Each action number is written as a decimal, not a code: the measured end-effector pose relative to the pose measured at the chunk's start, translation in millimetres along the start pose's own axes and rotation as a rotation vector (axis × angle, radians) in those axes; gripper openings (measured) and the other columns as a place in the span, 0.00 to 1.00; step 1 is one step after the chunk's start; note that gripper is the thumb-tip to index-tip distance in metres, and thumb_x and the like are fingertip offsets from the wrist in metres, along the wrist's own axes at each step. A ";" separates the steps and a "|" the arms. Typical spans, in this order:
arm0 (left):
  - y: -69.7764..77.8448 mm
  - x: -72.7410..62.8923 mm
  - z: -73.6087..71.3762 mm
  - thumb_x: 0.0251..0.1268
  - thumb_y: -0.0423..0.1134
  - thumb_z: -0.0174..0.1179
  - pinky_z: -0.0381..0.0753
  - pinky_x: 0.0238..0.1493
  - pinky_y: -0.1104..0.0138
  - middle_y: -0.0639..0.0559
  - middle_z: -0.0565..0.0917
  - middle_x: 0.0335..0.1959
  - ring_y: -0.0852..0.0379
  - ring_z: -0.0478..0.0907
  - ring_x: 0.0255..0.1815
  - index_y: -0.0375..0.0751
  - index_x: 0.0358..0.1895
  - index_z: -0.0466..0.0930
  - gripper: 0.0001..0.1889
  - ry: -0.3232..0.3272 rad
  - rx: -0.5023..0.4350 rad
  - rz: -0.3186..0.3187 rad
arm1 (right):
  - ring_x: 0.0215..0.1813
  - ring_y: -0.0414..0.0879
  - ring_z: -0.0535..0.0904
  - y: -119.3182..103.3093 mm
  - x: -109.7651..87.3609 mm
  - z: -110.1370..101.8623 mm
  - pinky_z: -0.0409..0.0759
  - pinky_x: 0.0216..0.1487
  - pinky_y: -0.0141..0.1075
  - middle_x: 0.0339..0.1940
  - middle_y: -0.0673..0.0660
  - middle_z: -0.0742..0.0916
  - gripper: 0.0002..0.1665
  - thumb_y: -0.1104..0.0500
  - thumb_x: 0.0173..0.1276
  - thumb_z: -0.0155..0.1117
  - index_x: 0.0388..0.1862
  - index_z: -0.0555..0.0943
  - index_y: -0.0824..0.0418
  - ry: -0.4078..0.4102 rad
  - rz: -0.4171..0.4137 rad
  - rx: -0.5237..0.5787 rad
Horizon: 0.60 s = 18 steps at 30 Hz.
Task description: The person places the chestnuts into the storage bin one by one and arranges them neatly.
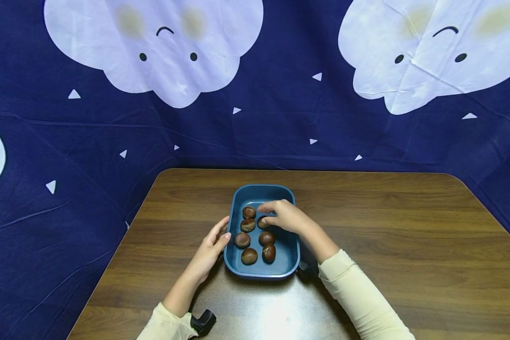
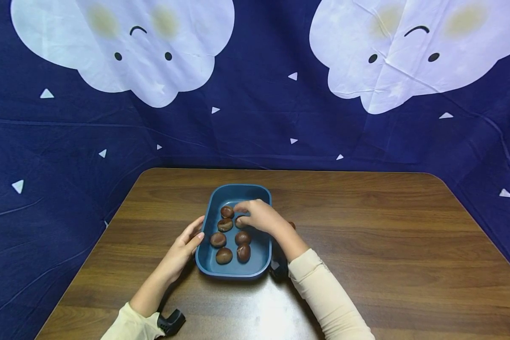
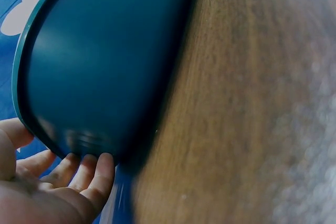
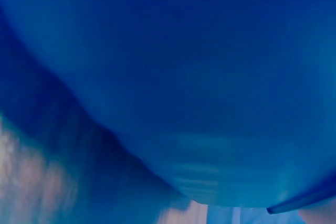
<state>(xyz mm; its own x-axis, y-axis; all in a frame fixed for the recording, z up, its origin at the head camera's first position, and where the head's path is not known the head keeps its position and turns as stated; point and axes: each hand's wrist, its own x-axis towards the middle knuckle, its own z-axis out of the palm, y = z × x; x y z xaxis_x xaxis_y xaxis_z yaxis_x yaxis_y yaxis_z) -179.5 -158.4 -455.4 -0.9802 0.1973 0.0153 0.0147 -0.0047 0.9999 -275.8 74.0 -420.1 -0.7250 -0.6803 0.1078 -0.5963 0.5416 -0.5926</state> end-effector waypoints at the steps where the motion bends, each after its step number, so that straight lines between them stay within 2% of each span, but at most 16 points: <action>1: 0.0 -0.1 -0.1 0.68 0.39 0.48 0.57 0.59 0.52 0.40 0.60 0.65 0.47 0.58 0.63 0.44 0.67 0.55 0.26 0.000 -0.001 0.000 | 0.50 0.48 0.76 1.1 -0.7 0.3 0.73 0.49 0.39 0.49 0.56 0.81 0.20 0.60 0.61 0.62 0.53 0.76 0.64 0.012 -0.005 0.014; 11: -1.2 -0.1 -1.3 0.68 0.39 0.47 0.59 0.58 0.54 0.41 0.62 0.64 0.47 0.60 0.62 0.44 0.67 0.56 0.25 0.003 0.003 0.002 | 0.53 0.49 0.74 5.0 -13.7 -7.1 0.70 0.52 0.43 0.51 0.60 0.80 0.28 0.53 0.60 0.63 0.58 0.71 0.63 0.153 -0.053 0.177; 18: -1.6 -0.6 -0.8 0.69 0.38 0.47 0.58 0.59 0.53 0.41 0.61 0.64 0.47 0.59 0.63 0.44 0.67 0.55 0.25 0.002 0.005 -0.003 | 0.52 0.50 0.75 12.2 -27.9 -13.7 0.71 0.51 0.42 0.51 0.59 0.80 0.31 0.50 0.57 0.65 0.57 0.72 0.62 0.284 -0.090 0.170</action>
<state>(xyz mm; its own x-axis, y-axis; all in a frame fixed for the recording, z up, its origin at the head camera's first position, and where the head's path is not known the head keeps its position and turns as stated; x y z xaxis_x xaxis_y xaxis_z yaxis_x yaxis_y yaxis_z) -179.1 -159.3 -457.0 -0.9807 0.1953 0.0127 0.0130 0.0004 0.9999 -267.6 106.4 -419.4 -0.7532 -0.5441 0.3696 -0.6136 0.3788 -0.6928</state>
